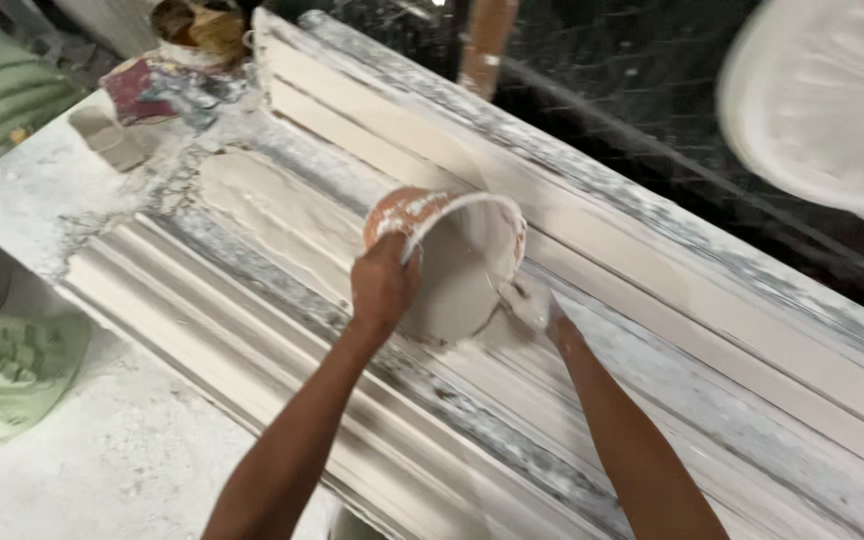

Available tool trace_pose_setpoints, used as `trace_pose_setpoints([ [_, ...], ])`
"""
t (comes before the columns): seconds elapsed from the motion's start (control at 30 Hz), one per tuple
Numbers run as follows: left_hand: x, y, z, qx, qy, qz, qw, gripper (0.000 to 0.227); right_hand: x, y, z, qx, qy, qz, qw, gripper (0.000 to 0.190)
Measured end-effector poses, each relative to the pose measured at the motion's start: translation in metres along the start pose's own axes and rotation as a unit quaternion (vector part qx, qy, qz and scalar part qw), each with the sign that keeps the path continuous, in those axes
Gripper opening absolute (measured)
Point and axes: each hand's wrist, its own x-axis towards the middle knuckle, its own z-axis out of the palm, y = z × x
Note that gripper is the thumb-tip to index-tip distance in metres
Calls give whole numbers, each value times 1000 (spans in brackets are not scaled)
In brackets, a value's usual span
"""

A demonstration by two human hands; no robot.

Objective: The person scoops white plaster from a bucket and spreads it by hand onto long white decorative molding pieces laid on a workbench. The person repeatedly applies and smooths the plaster along the grooves of the moldings.

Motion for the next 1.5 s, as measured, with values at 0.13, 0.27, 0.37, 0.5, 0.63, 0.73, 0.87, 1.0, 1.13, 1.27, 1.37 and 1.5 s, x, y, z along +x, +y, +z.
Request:
trace_pose_setpoints([
  [0.13, -36, 68, 32, -11, -27, -16, 999, 12, -57, 51, -41, 37, 7, -4, 999, 36],
  [0.27, -76, 134, 68, 7, -32, -5, 999, 13, -108, 95, -85, 8, 17, 3, 1000, 31],
  [0.37, -113, 185, 91, 2, -35, 12, 999, 14, -156, 129, -110, 84, 0, 43, 996, 31],
  [0.5, -156, 258, 121, -5, -53, -11, 999, 13, -220, 168, -157, 183, -23, 59, 981, 35],
  [0.63, -191, 334, 151, -14, -46, 1, 999, 23, -282, 213, -209, 68, 18, 85, 994, 39],
  [0.73, -225, 391, 176, -3, -57, -5, 998, 20, -325, 261, -240, 44, 29, 86, 995, 40],
  [0.87, -268, 465, 211, 7, -73, 2, 997, 18, -369, 330, -282, 17, 54, 44, 997, 37],
  [1.0, -319, 545, 253, -3, -57, -7, 998, 14, -424, 399, -333, -53, 125, -189, 973, 36],
  [1.13, -358, 623, 281, 12, -39, -1, 999, 14, -489, 434, -381, -32, 102, -122, 987, 33],
  [1.27, -405, 701, 307, -5, -46, 5, 999, 14, -567, 475, -426, -68, 63, -59, 994, 31],
  [1.37, -429, 747, 331, -4, -36, 25, 999, 14, -594, 518, -458, -96, 62, 3, 993, 30],
  [1.5, -468, 803, 365, -11, -46, 19, 999, 13, -634, 594, -491, 4, 94, -4, 996, 28],
])
